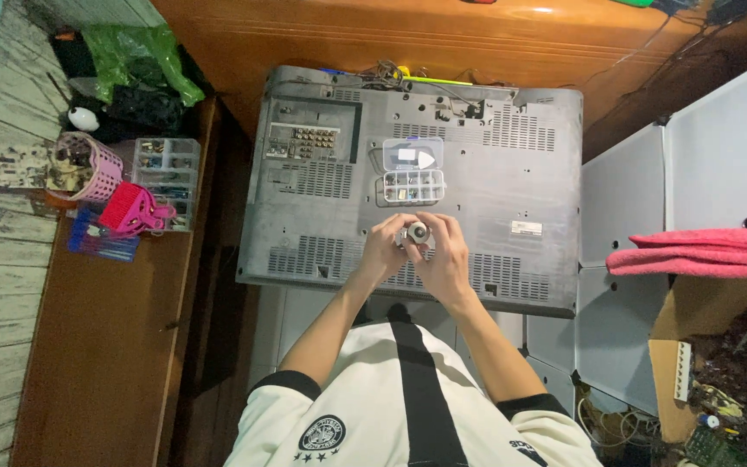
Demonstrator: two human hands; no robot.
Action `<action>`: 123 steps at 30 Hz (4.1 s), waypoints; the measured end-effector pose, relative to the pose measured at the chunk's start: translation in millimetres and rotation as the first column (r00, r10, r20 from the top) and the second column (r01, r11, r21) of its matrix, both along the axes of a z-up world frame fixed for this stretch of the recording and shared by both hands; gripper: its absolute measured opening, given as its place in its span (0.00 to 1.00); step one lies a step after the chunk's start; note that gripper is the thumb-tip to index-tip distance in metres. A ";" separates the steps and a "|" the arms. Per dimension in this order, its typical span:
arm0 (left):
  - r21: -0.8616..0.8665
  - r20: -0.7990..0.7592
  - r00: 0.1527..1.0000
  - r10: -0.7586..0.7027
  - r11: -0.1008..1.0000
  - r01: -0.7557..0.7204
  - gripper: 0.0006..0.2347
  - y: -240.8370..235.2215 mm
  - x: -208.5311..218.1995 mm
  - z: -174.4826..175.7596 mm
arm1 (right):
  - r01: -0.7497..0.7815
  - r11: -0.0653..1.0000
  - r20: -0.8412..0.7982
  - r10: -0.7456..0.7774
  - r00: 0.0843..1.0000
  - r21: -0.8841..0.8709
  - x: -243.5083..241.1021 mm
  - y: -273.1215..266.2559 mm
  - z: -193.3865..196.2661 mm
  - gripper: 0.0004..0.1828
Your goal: Screwing the back panel of a television using a manual screwdriver and small screws from an organizer.
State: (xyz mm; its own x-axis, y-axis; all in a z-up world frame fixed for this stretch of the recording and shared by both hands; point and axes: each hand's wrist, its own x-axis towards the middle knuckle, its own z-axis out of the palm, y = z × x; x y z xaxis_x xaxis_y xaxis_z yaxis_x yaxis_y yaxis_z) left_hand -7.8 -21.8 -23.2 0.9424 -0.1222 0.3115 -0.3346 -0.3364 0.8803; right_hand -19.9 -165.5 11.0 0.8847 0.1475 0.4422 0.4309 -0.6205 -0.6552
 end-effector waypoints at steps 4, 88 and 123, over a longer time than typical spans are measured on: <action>0.041 0.005 0.999 0.035 0.999 -0.035 0.10 -2.8 -3.1 12.3 | 0.003 0.999 -0.018 -0.004 1.000 -0.053 1.2 -3.3 9.1 0.20; 0.252 -0.065 0.998 0.015 0.968 0.002 0.10 -10.2 -10.5 28.1 | -0.022 0.988 0.093 0.037 0.995 -0.156 -4.5 -6.9 43.3 0.11; 0.146 -0.020 0.993 0.114 0.983 -0.110 0.13 -17.5 -4.1 9.6 | 0.024 0.992 0.096 -0.012 0.995 -0.126 6.4 -10.7 14.7 0.16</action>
